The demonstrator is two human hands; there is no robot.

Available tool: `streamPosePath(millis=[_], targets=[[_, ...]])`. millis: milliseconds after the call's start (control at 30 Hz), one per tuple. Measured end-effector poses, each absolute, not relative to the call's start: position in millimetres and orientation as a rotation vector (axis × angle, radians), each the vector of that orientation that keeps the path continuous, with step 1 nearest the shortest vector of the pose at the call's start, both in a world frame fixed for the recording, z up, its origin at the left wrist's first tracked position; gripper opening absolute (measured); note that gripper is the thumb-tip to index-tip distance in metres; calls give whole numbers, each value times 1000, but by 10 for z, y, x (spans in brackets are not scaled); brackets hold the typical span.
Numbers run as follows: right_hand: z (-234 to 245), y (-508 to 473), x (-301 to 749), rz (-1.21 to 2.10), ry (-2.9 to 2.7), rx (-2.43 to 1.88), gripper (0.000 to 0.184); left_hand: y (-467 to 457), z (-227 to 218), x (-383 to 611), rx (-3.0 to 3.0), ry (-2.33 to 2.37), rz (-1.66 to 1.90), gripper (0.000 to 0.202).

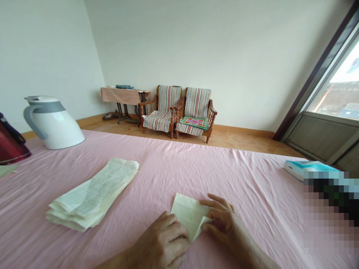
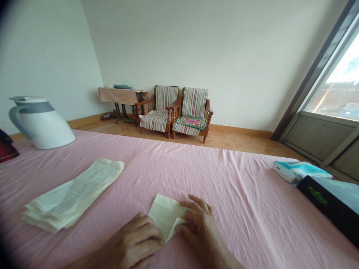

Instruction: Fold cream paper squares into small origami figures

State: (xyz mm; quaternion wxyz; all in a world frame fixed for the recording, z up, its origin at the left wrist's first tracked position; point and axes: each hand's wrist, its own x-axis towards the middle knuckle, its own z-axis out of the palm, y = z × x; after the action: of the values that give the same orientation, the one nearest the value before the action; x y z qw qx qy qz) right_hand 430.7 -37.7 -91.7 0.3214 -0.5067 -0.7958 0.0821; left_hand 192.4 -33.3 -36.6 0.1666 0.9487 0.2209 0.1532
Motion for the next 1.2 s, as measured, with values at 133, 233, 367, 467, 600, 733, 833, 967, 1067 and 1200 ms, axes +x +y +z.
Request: streamPosePath(millis=[133,233,367,467,600,733,833,967,1067,1200], targets=[[-897,-387,4217,249,-1967,-1432,16,-361,-307,1932,2696,659,415,27],[-909,-383,4171,214,-1910,-1454,14,-374,-259,1930,2678,647,420,28],[-944,-371,4147,186,-1875,-1476,10,-336,-322,1923,2686,634,447,27],[-948,-372,4141,191,-1884,-1466,5,-292,-420,1925,2709,592,476,22],[-863,-415,4143,253,-1914,-1437,11,-304,-406,1925,2710,588,494,21],[-733,-469,4184,327,-2073,-1431,8,-361,-301,1935,2672,697,378,25],[-690,-479,4232,307,-2125,-1399,6,-363,-289,1949,2690,726,328,25],[-723,-450,4259,314,-2100,-1410,13,-348,-318,1951,2702,714,335,23],[-759,-422,4221,394,-2053,-1483,15,-356,-339,1947,2698,701,367,23],[-726,-425,4167,530,-1936,-1576,13,-332,-438,1933,2710,685,438,22]])
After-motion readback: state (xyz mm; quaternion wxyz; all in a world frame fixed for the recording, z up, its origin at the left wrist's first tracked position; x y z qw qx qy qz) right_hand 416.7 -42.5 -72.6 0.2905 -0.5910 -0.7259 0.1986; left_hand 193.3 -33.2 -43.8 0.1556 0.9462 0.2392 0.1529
